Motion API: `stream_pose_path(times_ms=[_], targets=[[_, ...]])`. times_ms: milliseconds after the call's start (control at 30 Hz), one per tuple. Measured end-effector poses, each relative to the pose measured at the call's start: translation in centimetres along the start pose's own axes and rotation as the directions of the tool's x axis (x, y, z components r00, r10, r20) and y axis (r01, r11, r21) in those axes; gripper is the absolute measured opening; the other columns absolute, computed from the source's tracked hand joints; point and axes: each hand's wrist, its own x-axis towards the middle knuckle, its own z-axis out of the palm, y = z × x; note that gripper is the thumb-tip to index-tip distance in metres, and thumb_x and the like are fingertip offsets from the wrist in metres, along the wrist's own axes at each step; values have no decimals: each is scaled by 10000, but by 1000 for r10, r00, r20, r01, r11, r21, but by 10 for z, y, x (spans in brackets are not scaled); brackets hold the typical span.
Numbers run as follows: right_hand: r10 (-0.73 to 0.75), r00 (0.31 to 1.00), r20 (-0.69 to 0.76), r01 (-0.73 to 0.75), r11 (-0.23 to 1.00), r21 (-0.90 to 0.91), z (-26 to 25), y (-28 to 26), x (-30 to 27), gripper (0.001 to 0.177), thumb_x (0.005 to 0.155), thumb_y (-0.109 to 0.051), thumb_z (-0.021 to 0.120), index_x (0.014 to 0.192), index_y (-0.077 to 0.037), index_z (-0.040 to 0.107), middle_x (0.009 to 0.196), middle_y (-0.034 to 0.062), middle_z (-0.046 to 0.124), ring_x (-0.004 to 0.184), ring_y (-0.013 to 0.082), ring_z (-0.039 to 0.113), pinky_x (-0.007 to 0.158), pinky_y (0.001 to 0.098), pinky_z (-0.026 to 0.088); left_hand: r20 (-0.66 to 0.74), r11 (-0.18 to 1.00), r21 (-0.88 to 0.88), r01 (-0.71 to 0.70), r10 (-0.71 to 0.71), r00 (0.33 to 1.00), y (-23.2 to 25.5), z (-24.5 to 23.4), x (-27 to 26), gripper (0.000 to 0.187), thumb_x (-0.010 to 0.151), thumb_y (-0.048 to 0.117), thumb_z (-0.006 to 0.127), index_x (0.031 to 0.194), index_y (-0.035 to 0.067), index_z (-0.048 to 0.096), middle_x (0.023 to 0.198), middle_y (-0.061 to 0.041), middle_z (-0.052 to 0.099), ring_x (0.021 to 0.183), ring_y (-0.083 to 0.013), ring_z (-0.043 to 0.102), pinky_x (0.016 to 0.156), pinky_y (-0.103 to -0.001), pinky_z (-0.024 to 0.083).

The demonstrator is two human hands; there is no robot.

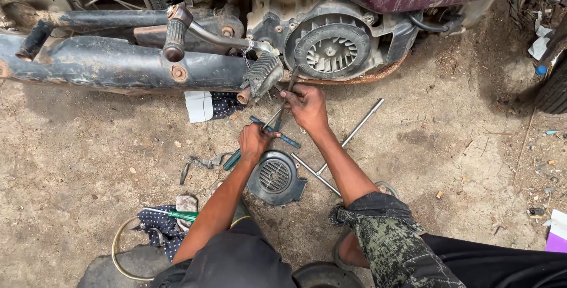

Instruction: Using a screwdriver and T-handle wrench to disassemble and repair a motorcycle engine's cooling fan and casing.

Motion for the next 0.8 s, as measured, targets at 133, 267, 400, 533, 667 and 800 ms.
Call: stream_pose_path(times_ms=[133,267,400,533,667,800], targets=[[40,999,28,-37,994,-107,-2,-2,3,146,926,-118,752,970,17,784,770,86,769,658,139,739,589,303,616,41,999,-49,19,-17,999,-29,1,21,379,711,452,874,826,95,814,788,-188,742,780,-385,722,746,-511,547],[-58,998,30,65,952,-299,-7,-5,16,142,893,-141,796,966,-21,812,706,92,769,507,141,607,516,340,471,-126,988,154,-27,46,991,-45,-3,70,383,774,408,860,898,53,783,879,-244,729,857,-432,719,783,-531,545],[62,996,62,-38,944,-327,-6,4,14,152,911,-150,762,1035,-70,801,694,87,763,432,126,520,490,376,437,-178,974,202,-105,141,974,-10,-62,41,431,808,426,836,914,16,754,905,-281,703,880,-475,690,790,-557,538],[116,992,51,-93,937,-337,-8,-8,6,168,898,-166,766,1044,-91,797,716,72,765,456,104,550,518,392,480,-125,980,187,-63,87,988,8,-94,17,461,938,444,762,941,-16,739,920,-294,704,894,-491,690,816,-567,538],[-55,998,40,65,945,-319,-11,-1,2,200,881,-185,798,1048,-77,817,768,74,784,539,112,606,555,377,490,-278,968,-15,-249,235,931,15,-83,15,291,965,293,674,1062,21,714,933,-308,694,882,-517,663,752,-589,514],[-53,998,24,58,942,-330,-10,-8,3,222,883,-214,796,1055,-74,816,774,80,786,554,120,630,552,347,480,-187,965,-90,-247,228,956,27,-93,-22,216,999,197,604,1027,17,721,782,-311,649,778,-501,662,682,-566,505]])
